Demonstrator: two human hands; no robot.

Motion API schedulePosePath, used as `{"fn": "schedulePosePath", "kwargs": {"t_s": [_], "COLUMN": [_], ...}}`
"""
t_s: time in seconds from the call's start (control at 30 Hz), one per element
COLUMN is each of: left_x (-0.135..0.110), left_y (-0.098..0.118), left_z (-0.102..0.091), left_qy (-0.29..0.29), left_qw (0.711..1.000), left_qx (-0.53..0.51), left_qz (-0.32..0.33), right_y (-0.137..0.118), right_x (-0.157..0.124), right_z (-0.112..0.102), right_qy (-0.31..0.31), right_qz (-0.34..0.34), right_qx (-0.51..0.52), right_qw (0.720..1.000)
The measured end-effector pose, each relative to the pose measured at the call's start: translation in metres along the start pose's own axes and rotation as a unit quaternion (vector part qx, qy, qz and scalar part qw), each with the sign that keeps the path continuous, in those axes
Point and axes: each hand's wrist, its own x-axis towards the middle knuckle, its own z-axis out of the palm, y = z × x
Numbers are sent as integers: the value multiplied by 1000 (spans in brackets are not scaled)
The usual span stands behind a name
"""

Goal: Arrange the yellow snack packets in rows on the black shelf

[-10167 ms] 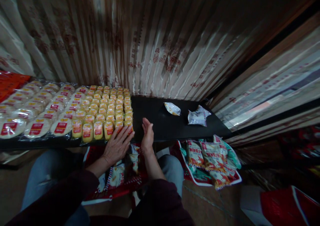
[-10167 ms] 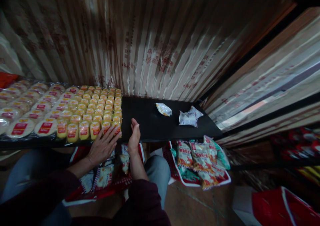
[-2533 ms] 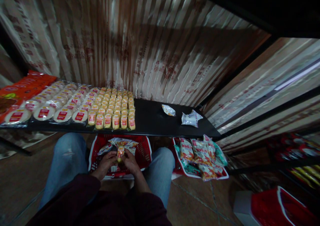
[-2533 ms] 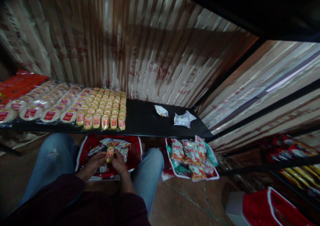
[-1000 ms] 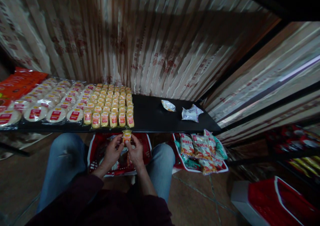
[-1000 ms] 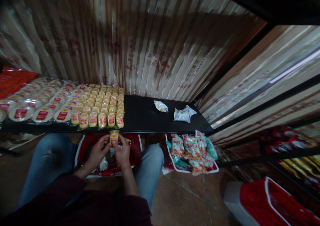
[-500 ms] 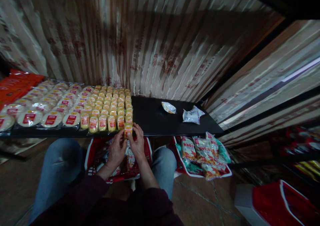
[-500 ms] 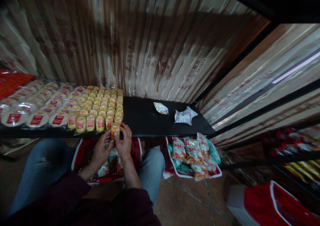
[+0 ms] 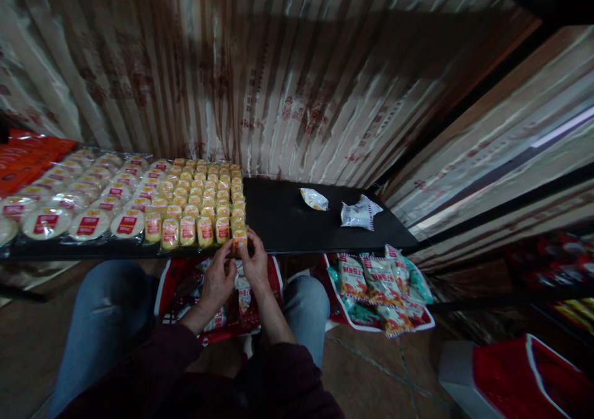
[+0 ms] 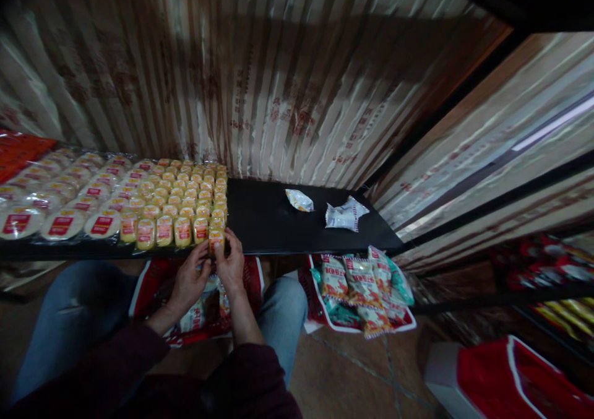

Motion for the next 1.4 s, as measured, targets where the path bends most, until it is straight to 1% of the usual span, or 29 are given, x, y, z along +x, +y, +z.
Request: {"fn": "schedulePosePath", "kwargs": {"t_s": [0.1,0.3,0.43,0.53,0.63,0.77,0.9,0.97,1.07,1.13,1.27,1.33,1.4], "left_x": [0,-8,-18,-23,-23,-21,-19,-16,-5,6,24,30,33], "left_y": [3,8,-1,-9,-16,-19,-19,-19,-19,-21,-32,-39,-44], "left_z": [0,-7,-14,-21,-29,-43,-59,-67,-85,-101,-127,-134,-135], "left_qy": [-3,19,38,73,101,137,179,207,269,304,317,313,311], "left_qw": [1000,1000,997,993,989,982,969,960,935,918,904,902,900], "left_qx": [6,17,60,89,102,123,163,185,223,249,284,296,302], "left_qz": [-4,-2,9,30,39,43,41,46,63,58,38,36,37], "right_y": [-2,-6,-10,-16,-23,-33,-44,-49,-53,-50,-33,-24,-17], "right_x": [0,-11,-26,-35,-38,-38,-39,-40,-40,-38,-30,-25,-21], "right_z": [0,3,13,25,37,51,64,71,76,76,68,62,55], "right_qy": [11,39,46,51,48,31,5,-15,-28,-16,33,61,79], "right_qz": [-11,-56,-94,-115,-133,-144,-156,-169,-175,-170,-153,-144,-133], "right_qx": [-12,-75,-112,-142,-162,-177,-195,-208,-224,-229,-236,-237,-237], "right_qw": [1000,995,988,982,977,973,968,963,958,958,959,959,959]}}
